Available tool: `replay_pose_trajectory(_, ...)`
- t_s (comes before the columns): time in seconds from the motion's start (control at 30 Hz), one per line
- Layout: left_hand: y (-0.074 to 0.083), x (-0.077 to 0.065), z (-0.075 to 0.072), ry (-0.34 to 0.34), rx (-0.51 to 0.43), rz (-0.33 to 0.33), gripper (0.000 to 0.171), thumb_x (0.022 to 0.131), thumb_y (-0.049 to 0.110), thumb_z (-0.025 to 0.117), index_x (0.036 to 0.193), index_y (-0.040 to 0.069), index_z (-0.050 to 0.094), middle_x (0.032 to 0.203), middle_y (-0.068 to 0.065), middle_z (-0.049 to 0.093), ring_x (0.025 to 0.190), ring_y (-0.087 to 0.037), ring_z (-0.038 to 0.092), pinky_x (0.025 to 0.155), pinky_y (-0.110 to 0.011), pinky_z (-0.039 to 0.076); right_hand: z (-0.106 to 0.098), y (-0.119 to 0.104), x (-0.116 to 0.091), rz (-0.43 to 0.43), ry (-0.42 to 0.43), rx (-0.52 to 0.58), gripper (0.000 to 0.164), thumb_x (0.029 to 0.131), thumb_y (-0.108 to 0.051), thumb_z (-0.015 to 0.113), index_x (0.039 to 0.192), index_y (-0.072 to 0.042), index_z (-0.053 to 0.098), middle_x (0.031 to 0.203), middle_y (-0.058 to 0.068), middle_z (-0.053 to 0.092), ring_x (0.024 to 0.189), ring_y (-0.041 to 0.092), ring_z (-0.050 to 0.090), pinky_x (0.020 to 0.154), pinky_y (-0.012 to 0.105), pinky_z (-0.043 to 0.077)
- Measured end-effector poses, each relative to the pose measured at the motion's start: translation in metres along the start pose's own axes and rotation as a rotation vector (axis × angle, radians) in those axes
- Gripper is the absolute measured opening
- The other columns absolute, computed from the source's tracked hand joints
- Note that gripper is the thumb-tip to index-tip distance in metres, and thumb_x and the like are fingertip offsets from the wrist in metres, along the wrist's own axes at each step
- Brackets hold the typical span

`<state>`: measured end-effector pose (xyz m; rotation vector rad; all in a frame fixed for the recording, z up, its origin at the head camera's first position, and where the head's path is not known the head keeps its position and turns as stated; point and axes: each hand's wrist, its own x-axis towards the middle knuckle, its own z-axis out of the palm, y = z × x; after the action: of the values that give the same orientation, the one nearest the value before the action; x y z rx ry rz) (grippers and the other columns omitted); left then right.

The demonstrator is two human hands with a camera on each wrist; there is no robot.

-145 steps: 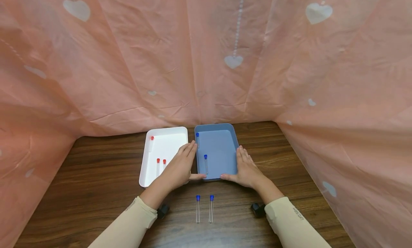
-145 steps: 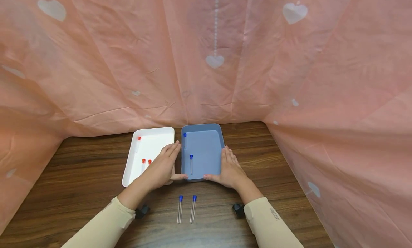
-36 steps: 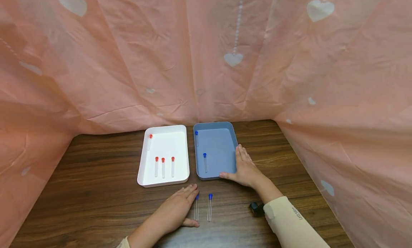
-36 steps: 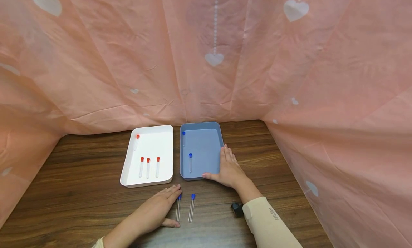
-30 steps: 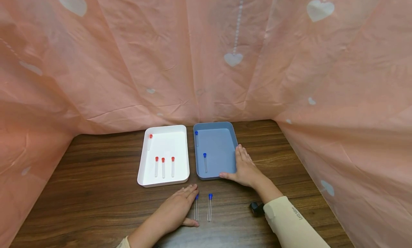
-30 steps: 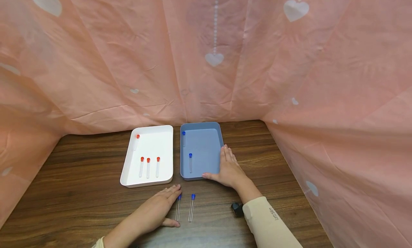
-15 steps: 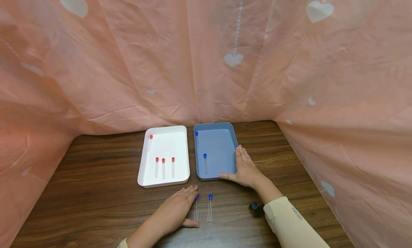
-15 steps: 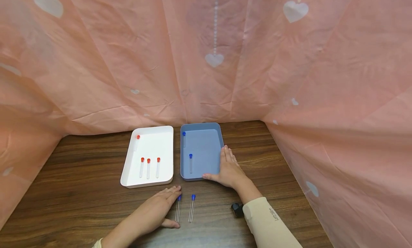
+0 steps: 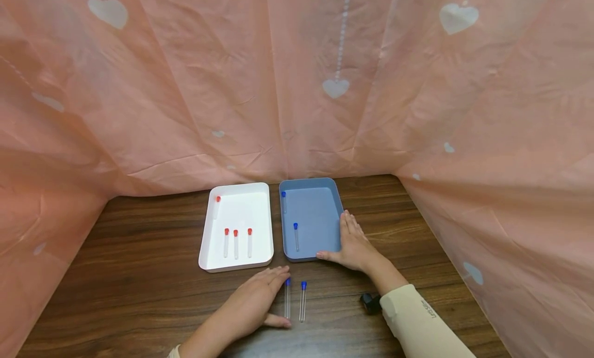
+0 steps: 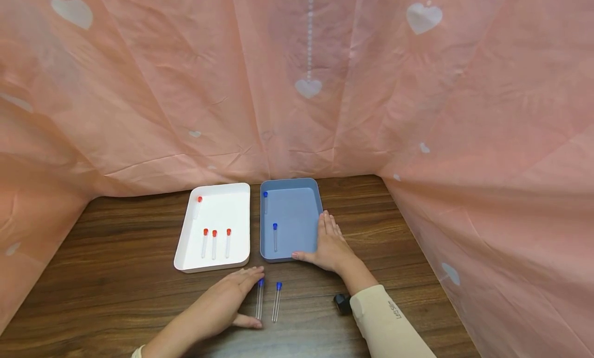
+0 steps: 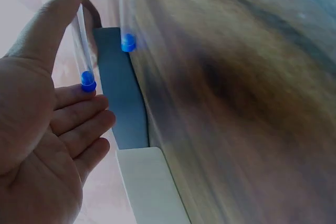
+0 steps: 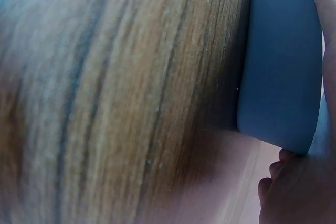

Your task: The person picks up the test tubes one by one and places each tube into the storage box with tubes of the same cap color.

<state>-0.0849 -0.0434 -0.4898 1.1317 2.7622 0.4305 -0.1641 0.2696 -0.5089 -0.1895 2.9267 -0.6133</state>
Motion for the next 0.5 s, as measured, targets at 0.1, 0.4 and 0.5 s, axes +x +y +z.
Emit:
replay_pose_trajectory(0.1, 0.003, 0.001, -0.004, -0.003, -0.038, -0.006, 0.101, 0.083, 0.062, 0.086, 0.156, 0.001, 0.054, 0.168, -0.012, 0.052, 0.156, -0.033, 0.050, 0.131, -0.051, 0.039, 0.000, 0.000, 0.000, 0.002, 0.002, 0.000, 0.143, 0.086, -0.077, 0.077, 0.168, 0.014, 0.003, 0.179, 0.035, 0.001, 0.169, 0.051, 0.007, 0.137, 0.062, 0.017)
replay_pose_trajectory(0.4, 0.006, 0.007, -0.012, 0.007, -0.087, -0.022, 0.102, 0.083, 0.063, 0.085, 0.158, 0.002, 0.053, 0.170, -0.011, 0.050, 0.157, -0.031, 0.049, 0.132, -0.052, 0.037, 0.001, 0.000, 0.000, -0.004, 0.015, 0.002, 0.143, 0.085, -0.076, 0.078, 0.168, 0.015, 0.004, 0.179, 0.035, 0.003, 0.168, 0.052, 0.008, 0.137, 0.063, 0.018)
replay_pose_trajectory(0.5, 0.006, 0.007, -0.013, 0.011, -0.109, -0.036, 0.102, 0.083, 0.062, 0.086, 0.159, 0.003, 0.052, 0.170, -0.011, 0.050, 0.158, -0.032, 0.049, 0.131, -0.053, 0.038, 0.001, 0.000, 0.000, -0.004, 0.013, 0.003, 0.143, 0.085, -0.076, 0.077, 0.168, 0.015, 0.003, 0.179, 0.035, 0.003, 0.168, 0.052, 0.008, 0.137, 0.063, 0.017)
